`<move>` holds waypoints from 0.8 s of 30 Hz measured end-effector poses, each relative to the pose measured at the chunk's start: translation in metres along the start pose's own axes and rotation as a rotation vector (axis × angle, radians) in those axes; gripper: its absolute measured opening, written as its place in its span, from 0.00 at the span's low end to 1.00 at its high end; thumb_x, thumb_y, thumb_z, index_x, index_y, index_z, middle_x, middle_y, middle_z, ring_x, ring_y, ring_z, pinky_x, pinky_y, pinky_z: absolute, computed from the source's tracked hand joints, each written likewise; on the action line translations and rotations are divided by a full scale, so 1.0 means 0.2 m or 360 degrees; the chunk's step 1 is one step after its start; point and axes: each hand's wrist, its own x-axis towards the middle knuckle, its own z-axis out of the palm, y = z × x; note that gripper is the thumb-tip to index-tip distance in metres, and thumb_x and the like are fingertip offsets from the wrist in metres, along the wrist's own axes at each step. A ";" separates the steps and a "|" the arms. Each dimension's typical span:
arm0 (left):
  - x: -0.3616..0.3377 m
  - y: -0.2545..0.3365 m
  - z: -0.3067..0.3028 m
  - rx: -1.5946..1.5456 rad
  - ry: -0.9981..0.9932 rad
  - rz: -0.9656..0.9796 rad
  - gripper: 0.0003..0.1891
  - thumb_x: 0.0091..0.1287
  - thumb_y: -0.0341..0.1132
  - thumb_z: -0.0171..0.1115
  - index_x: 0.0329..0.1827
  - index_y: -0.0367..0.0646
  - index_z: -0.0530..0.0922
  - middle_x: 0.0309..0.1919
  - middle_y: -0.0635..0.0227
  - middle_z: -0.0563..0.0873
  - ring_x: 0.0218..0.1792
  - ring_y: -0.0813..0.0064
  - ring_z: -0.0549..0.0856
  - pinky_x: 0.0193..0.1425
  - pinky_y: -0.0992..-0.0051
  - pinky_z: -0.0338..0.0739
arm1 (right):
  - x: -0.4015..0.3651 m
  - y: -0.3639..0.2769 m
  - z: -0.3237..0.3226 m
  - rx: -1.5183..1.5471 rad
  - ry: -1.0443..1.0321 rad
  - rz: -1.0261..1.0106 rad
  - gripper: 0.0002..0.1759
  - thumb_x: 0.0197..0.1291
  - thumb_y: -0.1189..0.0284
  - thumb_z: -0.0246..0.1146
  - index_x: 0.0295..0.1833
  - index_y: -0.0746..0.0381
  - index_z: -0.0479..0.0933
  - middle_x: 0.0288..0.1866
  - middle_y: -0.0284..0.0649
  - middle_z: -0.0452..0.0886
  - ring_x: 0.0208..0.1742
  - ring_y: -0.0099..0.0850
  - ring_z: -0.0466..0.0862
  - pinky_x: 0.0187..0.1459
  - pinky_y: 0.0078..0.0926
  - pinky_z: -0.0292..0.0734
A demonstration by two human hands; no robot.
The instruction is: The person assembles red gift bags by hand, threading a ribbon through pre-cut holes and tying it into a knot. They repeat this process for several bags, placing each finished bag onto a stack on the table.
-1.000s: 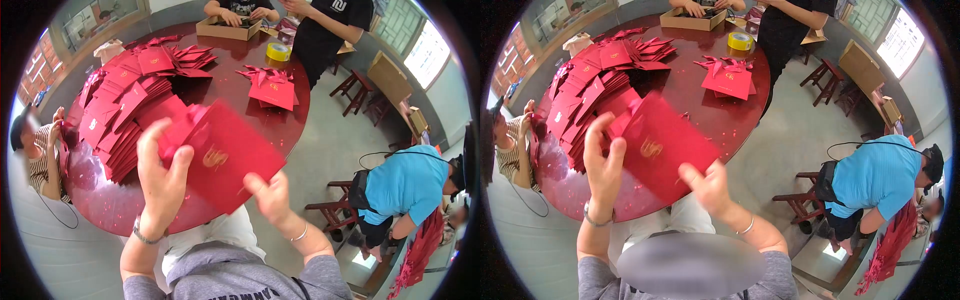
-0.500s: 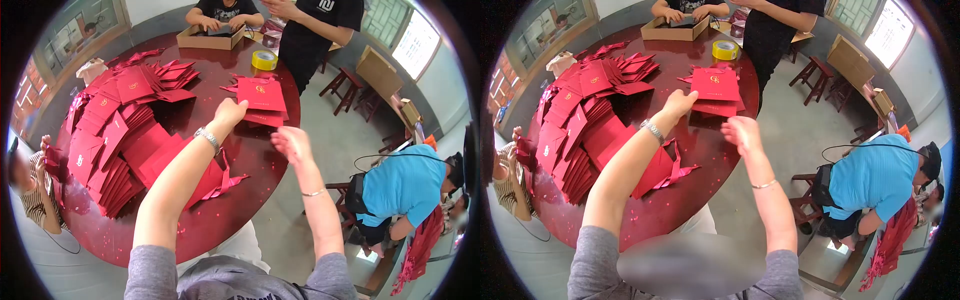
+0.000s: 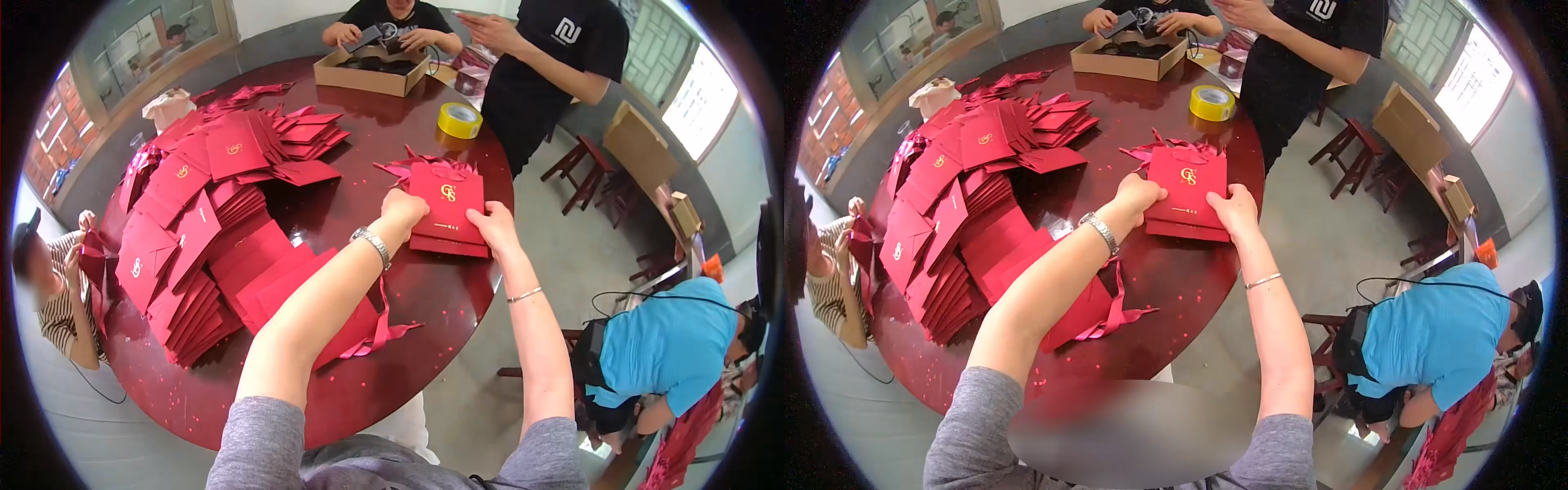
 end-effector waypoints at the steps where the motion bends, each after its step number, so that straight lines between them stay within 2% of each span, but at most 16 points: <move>1: -0.01 0.01 -0.01 -0.0438 -0.0095 -0.0096 0.18 0.54 0.33 0.70 0.44 0.28 0.83 0.47 0.45 0.87 0.49 0.54 0.87 0.54 0.64 0.81 | 0.01 0.02 0.00 0.0236 -0.0094 0.0136 0.35 0.51 0.61 0.72 0.58 0.76 0.74 0.54 0.57 0.83 0.57 0.42 0.83 0.58 0.34 0.77; 2: -0.02 0.01 -0.01 -0.0436 -0.0092 -0.0094 0.18 0.54 0.33 0.70 0.44 0.28 0.83 0.47 0.45 0.87 0.49 0.54 0.87 0.54 0.64 0.81 | 0.01 0.04 0.02 0.0240 -0.0095 0.0134 0.35 0.51 0.61 0.72 0.58 0.76 0.74 0.54 0.57 0.83 0.57 0.42 0.83 0.58 0.34 0.77; 4: -0.04 0.01 -0.04 -0.0130 0.0131 -0.0003 0.17 0.53 0.30 0.70 0.43 0.26 0.82 0.44 0.45 0.87 0.47 0.57 0.88 0.52 0.64 0.81 | -0.01 0.04 0.08 0.0330 0.0107 0.0045 0.22 0.57 0.74 0.69 0.52 0.78 0.76 0.46 0.54 0.84 0.49 0.35 0.85 0.49 0.31 0.82; 5: -0.02 -0.01 -0.06 -0.0131 0.0137 0.0002 0.17 0.53 0.30 0.70 0.43 0.26 0.82 0.44 0.45 0.87 0.47 0.57 0.88 0.52 0.64 0.81 | -0.02 0.01 0.09 0.0334 0.0106 0.0038 0.22 0.57 0.74 0.69 0.52 0.78 0.76 0.46 0.54 0.84 0.49 0.35 0.85 0.49 0.31 0.82; 8: -0.01 -0.05 -0.15 -0.0355 -0.0066 -0.0011 0.14 0.55 0.27 0.67 0.42 0.27 0.82 0.42 0.47 0.87 0.46 0.58 0.88 0.53 0.60 0.81 | -0.13 -0.11 0.08 0.0469 0.0044 0.0189 0.23 0.57 0.77 0.67 0.56 0.76 0.74 0.48 0.51 0.84 0.48 0.34 0.86 0.52 0.30 0.81; 10: -0.07 -0.05 -0.21 -0.0936 -0.0387 -0.0184 0.10 0.58 0.25 0.65 0.41 0.29 0.82 0.42 0.50 0.88 0.44 0.57 0.88 0.52 0.57 0.80 | -0.21 -0.23 0.02 0.1067 -0.0486 0.0113 0.25 0.58 0.81 0.65 0.62 0.74 0.71 0.53 0.47 0.83 0.50 0.34 0.85 0.56 0.30 0.79; 11: -0.06 -0.05 -0.23 -0.0897 -0.0447 -0.0217 0.11 0.61 0.25 0.63 0.47 0.31 0.81 0.43 0.53 0.87 0.45 0.58 0.87 0.50 0.55 0.81 | -0.24 -0.27 0.03 0.1065 -0.0494 0.0108 0.25 0.58 0.81 0.65 0.62 0.74 0.71 0.53 0.47 0.83 0.50 0.34 0.85 0.56 0.30 0.79; 12: -0.07 -0.05 -0.25 -0.0902 -0.0439 -0.0216 0.11 0.61 0.25 0.63 0.47 0.31 0.81 0.43 0.53 0.87 0.45 0.58 0.87 0.50 0.55 0.81 | -0.26 -0.29 0.04 0.0992 -0.0295 -0.0077 0.26 0.58 0.83 0.64 0.63 0.72 0.69 0.55 0.46 0.82 0.52 0.33 0.84 0.58 0.29 0.77; 13: -0.10 -0.03 -0.27 -0.0854 -0.0407 -0.0001 0.14 0.62 0.25 0.63 0.51 0.32 0.79 0.45 0.54 0.87 0.46 0.59 0.86 0.50 0.56 0.81 | -0.28 -0.32 0.05 0.0915 -0.0096 -0.0256 0.28 0.57 0.84 0.63 0.64 0.70 0.68 0.57 0.44 0.81 0.54 0.32 0.83 0.59 0.29 0.76; 14: -0.16 0.00 -0.30 -0.0802 -0.0376 0.0208 0.17 0.63 0.25 0.63 0.55 0.33 0.77 0.47 0.55 0.86 0.47 0.60 0.86 0.50 0.57 0.81 | -0.30 -0.34 0.04 0.0914 -0.0103 -0.0250 0.28 0.57 0.84 0.63 0.64 0.70 0.68 0.57 0.44 0.81 0.54 0.32 0.83 0.59 0.29 0.76; 15: -0.22 0.04 -0.34 -0.0808 -0.0395 0.0239 0.20 0.64 0.24 0.63 0.60 0.36 0.73 0.50 0.58 0.84 0.48 0.64 0.85 0.51 0.63 0.81 | -0.31 -0.36 0.04 0.0903 -0.0042 -0.0426 0.27 0.57 0.84 0.63 0.63 0.70 0.69 0.57 0.43 0.81 0.55 0.32 0.82 0.59 0.29 0.76; 16: -0.20 0.02 -0.36 -0.0645 -0.0395 0.0626 0.24 0.62 0.21 0.63 0.63 0.38 0.72 0.51 0.60 0.83 0.48 0.68 0.84 0.52 0.70 0.80 | -0.33 -0.36 0.03 0.0888 0.0024 -0.0589 0.26 0.57 0.85 0.63 0.62 0.69 0.69 0.57 0.42 0.81 0.56 0.31 0.81 0.59 0.29 0.75; 18: -0.19 -0.04 -0.39 -0.0615 -0.0593 0.0799 0.29 0.59 0.19 0.64 0.66 0.38 0.69 0.51 0.61 0.83 0.48 0.70 0.83 0.53 0.71 0.79 | -0.36 -0.33 0.05 0.0824 0.0035 -0.0623 0.25 0.56 0.84 0.64 0.60 0.67 0.70 0.55 0.41 0.81 0.55 0.30 0.81 0.59 0.29 0.75; 20: -0.17 -0.11 -0.38 -0.0505 -0.0612 0.0750 0.32 0.58 0.19 0.64 0.69 0.39 0.68 0.53 0.63 0.82 0.52 0.69 0.82 0.59 0.70 0.77 | -0.34 -0.24 0.10 0.0435 0.0063 -0.0633 0.26 0.54 0.82 0.67 0.59 0.66 0.70 0.54 0.41 0.81 0.54 0.30 0.81 0.57 0.29 0.76; 22: -0.18 -0.14 -0.38 -0.0210 -0.0636 0.0896 0.30 0.60 0.23 0.66 0.67 0.36 0.69 0.55 0.62 0.83 0.55 0.72 0.81 0.63 0.71 0.74 | -0.36 -0.19 0.15 0.0620 -0.0003 -0.0804 0.29 0.52 0.81 0.68 0.61 0.65 0.69 0.53 0.38 0.80 0.53 0.29 0.80 0.56 0.27 0.75; 24: -0.18 -0.16 -0.39 0.0073 -0.0529 0.0924 0.31 0.59 0.25 0.68 0.67 0.36 0.69 0.56 0.62 0.83 0.56 0.74 0.81 0.65 0.73 0.73 | -0.36 -0.12 0.15 0.0211 -0.0020 -0.0641 0.31 0.53 0.80 0.68 0.63 0.65 0.68 0.55 0.38 0.79 0.55 0.30 0.80 0.57 0.27 0.75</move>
